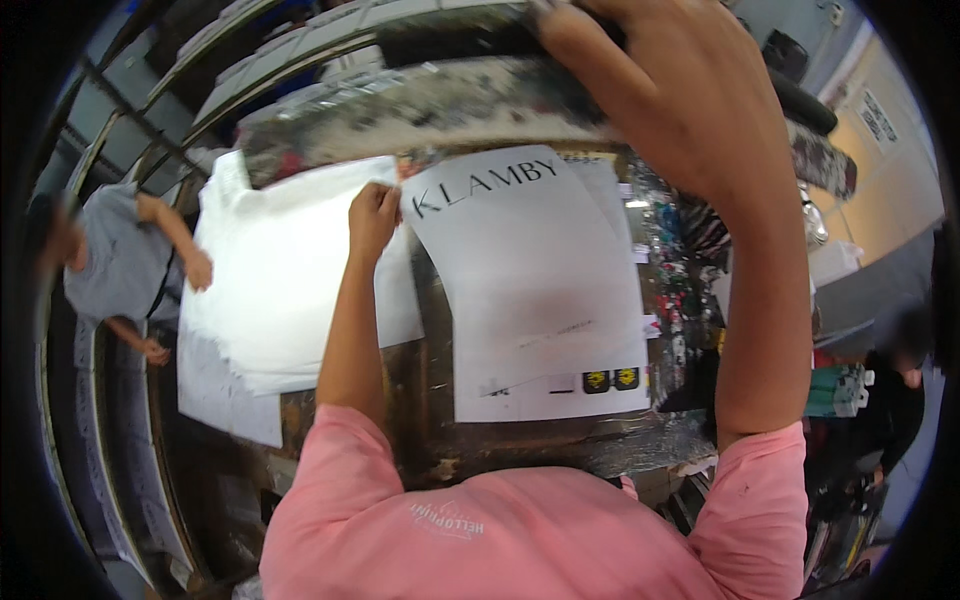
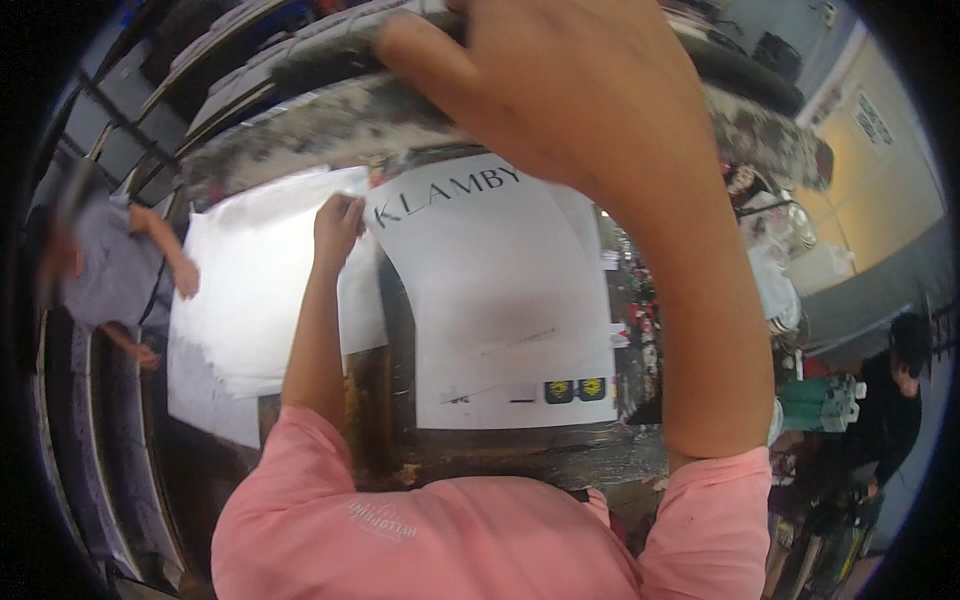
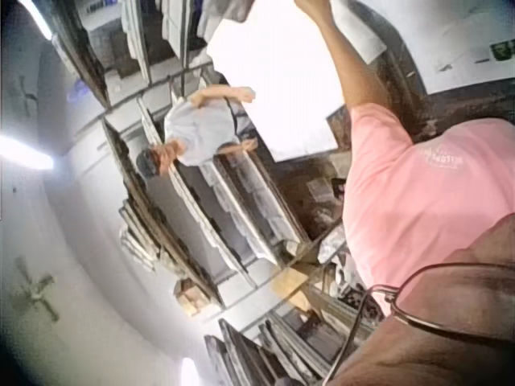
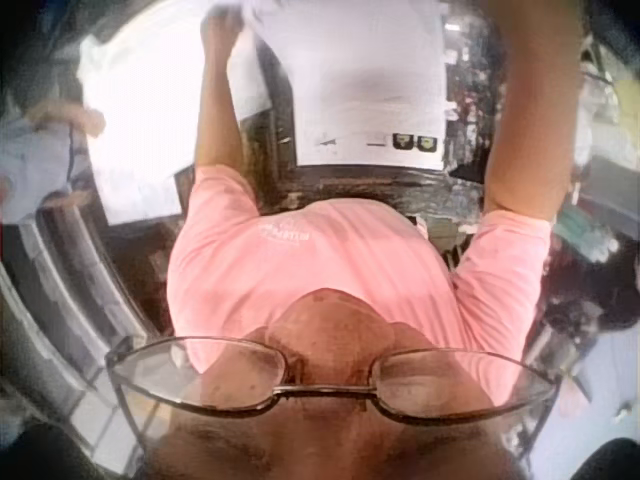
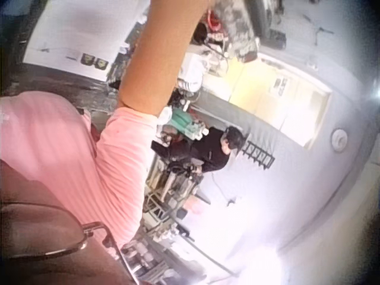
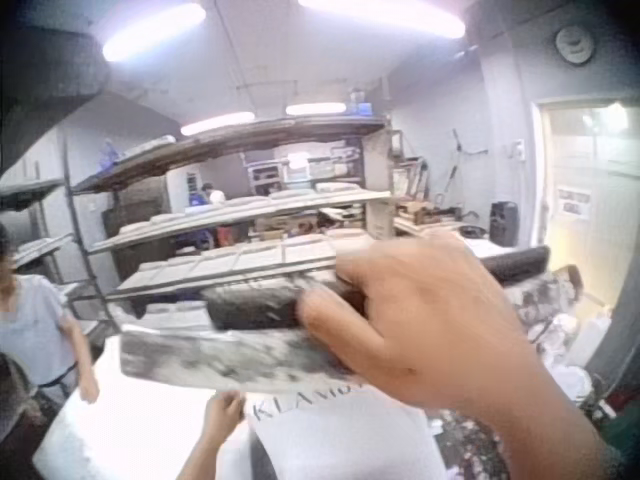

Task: The person performs manual screen printing on white paper sheets using a squeegee and a screen frame. They repeatedly pull ink across the screen, lift the frame to reveal the printed text, and stack the finished sheets. A coworker is visible in the background handling other materials.

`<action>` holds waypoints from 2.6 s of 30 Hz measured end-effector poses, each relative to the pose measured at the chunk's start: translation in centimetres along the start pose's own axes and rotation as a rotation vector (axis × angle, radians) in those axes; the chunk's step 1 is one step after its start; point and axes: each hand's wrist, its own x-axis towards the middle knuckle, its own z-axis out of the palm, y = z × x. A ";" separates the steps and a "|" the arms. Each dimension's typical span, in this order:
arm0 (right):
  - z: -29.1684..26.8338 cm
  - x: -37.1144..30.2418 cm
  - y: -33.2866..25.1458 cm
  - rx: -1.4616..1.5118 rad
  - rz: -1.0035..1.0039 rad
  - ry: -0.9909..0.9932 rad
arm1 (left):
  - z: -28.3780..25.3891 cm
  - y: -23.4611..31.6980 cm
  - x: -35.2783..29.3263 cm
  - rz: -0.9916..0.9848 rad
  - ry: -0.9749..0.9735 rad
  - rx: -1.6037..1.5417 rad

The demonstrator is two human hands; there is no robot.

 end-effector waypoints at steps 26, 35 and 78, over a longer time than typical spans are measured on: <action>2.1 -2.7 1.4 0.029 -0.146 0.242 | -2.8 1.5 -19.7 0.366 -0.666 0.918; 0.5 -3.8 1.3 0.056 -0.067 0.081 | 12.4 7.8 -22.4 0.635 -0.751 0.491; 8.3 -19.2 0.0 0.000 -0.224 -0.274 | -6.1 11.2 -25.5 -0.121 -0.042 -0.340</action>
